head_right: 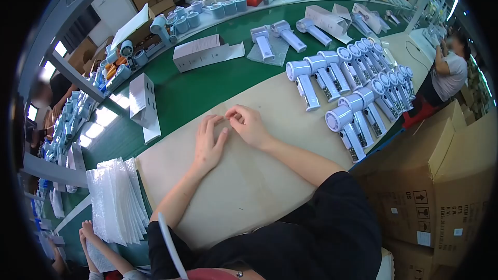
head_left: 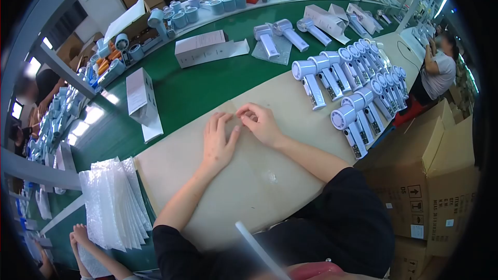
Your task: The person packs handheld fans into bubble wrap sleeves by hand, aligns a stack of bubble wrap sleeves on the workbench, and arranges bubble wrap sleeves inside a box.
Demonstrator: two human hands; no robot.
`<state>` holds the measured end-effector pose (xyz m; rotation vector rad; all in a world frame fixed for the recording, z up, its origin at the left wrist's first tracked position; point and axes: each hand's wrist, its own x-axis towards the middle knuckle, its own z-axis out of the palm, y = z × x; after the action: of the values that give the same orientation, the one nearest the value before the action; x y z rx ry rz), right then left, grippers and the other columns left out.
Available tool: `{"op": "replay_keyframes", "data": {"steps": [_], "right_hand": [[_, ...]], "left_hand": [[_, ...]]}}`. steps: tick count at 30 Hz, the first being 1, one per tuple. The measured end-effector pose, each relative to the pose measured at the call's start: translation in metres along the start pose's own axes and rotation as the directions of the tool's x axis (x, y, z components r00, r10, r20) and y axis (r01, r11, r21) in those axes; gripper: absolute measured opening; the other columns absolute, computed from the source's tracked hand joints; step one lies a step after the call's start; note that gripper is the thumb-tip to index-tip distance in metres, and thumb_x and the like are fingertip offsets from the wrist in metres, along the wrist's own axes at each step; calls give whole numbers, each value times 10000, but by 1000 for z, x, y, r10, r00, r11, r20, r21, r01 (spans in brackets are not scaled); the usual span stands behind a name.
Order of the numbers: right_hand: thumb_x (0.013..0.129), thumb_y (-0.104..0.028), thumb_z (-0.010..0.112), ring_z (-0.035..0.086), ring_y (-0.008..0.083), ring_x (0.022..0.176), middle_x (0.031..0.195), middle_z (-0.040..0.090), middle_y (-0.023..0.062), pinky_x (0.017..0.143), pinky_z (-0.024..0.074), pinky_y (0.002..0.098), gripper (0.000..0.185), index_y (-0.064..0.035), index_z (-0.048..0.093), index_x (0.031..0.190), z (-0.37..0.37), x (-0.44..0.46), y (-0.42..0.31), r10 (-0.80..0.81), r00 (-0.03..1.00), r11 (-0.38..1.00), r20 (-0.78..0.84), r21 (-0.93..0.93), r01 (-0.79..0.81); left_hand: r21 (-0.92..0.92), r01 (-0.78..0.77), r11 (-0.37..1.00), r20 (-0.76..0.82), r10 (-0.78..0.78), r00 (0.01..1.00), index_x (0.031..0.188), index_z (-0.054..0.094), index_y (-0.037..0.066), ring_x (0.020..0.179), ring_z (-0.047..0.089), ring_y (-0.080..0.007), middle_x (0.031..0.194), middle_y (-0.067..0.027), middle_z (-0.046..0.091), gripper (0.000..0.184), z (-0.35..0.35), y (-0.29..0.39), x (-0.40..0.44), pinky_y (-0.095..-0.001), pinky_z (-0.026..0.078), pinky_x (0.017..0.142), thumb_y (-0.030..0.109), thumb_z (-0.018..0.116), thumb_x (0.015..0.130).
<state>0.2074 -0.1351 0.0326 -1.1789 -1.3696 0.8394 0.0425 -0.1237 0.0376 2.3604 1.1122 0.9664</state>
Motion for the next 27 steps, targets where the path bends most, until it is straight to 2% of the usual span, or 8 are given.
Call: {"op": "replay_keyframes", "data": {"steps": [4, 7, 10, 13, 19, 22, 24, 27], "right_hand": [[835, -34, 534, 584, 86, 696, 855, 619, 42, 582, 468, 221, 123, -12, 597, 938, 5, 22, 11, -67, 995, 997, -72, -29, 65], [833, -39, 522, 579, 82, 693, 856, 613, 42, 567, 463, 219, 120, -15, 591, 927, 8, 36, 9, 16, 995, 999, -95, -27, -19], [811, -26, 529, 592, 120, 657, 789, 623, 59, 594, 477, 251, 104, 2, 600, 882, 10, 43, 14, -10, 987, 1000, -162, 21, 13], [831, -42, 515, 570, 84, 693, 859, 608, 42, 573, 459, 219, 125, -25, 586, 932, 9, 40, 13, 5, 993, 1000, -122, 9, -4], [834, -39, 525, 560, 86, 704, 865, 607, 35, 597, 456, 224, 124, -30, 586, 941, 5, 37, 17, 60, 996, 995, -66, 82, -55], [811, -26, 539, 560, 93, 747, 934, 597, 48, 621, 460, 237, 187, -28, 571, 996, -1, 44, 26, -98, 981, 993, -168, -80, 85], [789, -37, 562, 556, 130, 835, 1005, 575, 71, 699, 461, 270, 270, -21, 543, 1058, -10, 63, 21, -184, 935, 972, -303, -198, 127], [747, -95, 605, 523, 239, 1008, 1130, 530, 133, 866, 417, 366, 430, -8, 488, 1152, -36, 128, 23, -420, 763, 878, -492, -433, 204]], "left_hand": [[36, -35, 999, 15, 34, 999, 1158, 502, 44, 1213, 386, -341, 1241, -171, 447, 360, 2, -3, -2, -443, 310, 1005, 174, 595, 836], [43, -35, 998, 52, 33, 998, 1153, 508, 62, 1227, 365, -353, 1266, -175, 416, 371, 1, -5, -5, -451, 303, 1012, 181, 615, 818], [62, -41, 997, 82, 36, 996, 1141, 513, 71, 1246, 333, -374, 1281, -187, 390, 379, 0, -4, -5, -471, 292, 1018, 177, 628, 797], [67, -60, 996, 82, 54, 995, 1128, 520, 74, 1253, 318, -386, 1281, -195, 384, 373, -1, -4, -5, -485, 284, 1021, 174, 633, 787], [88, -82, 993, 65, 77, 995, 1099, 535, 75, 1240, 321, -387, 1263, -198, 391, 347, 4, -4, -8, -490, 278, 1019, 173, 634, 781], [83, -96, 992, 51, 92, 994, 1077, 543, 79, 1214, 343, -374, 1239, -187, 407, 329, 9, -5, -1, -476, 280, 1007, 170, 636, 776], [57, -83, 995, 49, 80, 996, 1060, 549, 82, 1193, 359, -360, 1220, -176, 420, 314, 7, -8, -1, -464, 282, 997, 169, 637, 772], [22, -51, 998, 40, 50, 998, 1036, 563, 89, 1175, 379, -335, 1205, -154, 437, 286, 4, -11, 2, -444, 285, 988, 176, 638, 775]]}}
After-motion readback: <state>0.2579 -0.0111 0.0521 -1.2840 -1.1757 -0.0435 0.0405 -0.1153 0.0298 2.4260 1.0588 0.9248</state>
